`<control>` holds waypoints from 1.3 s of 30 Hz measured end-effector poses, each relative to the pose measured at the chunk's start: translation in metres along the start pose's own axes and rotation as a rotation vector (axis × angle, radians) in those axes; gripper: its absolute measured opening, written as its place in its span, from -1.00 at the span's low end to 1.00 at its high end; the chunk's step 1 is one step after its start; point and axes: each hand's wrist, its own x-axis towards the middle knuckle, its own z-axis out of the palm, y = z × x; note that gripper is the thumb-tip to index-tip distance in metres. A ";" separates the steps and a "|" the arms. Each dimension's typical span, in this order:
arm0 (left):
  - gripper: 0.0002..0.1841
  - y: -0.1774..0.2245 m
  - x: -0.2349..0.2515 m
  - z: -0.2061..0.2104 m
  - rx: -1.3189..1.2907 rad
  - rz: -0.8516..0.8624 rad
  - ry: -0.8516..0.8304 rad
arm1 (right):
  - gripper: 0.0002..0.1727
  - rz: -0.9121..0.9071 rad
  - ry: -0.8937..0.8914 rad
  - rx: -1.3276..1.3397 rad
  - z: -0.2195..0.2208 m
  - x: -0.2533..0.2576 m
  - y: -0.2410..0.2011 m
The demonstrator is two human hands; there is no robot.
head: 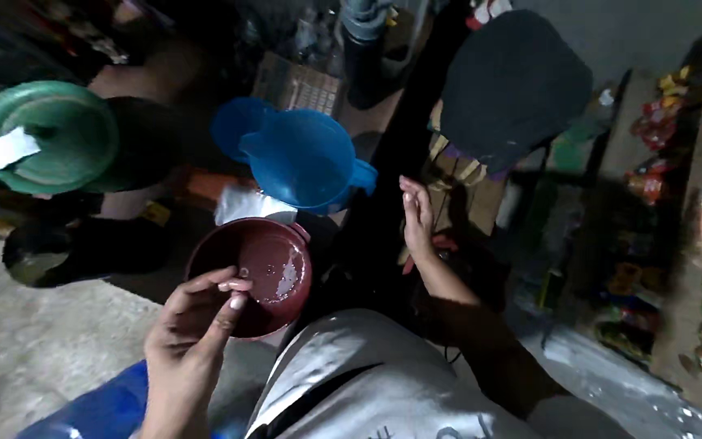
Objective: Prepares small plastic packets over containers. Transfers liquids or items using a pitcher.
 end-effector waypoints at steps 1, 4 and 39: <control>-0.68 0.002 -0.004 -0.001 0.006 0.005 0.036 | -0.48 -0.031 -0.021 0.043 0.012 0.019 -0.012; -0.69 0.009 -0.027 -0.009 0.034 -0.002 0.171 | -0.38 0.007 -0.101 0.108 0.046 0.050 -0.033; -0.04 -0.003 -0.368 -0.289 -1.188 -0.325 1.089 | -0.33 -0.075 -1.931 0.172 0.465 -0.406 -0.262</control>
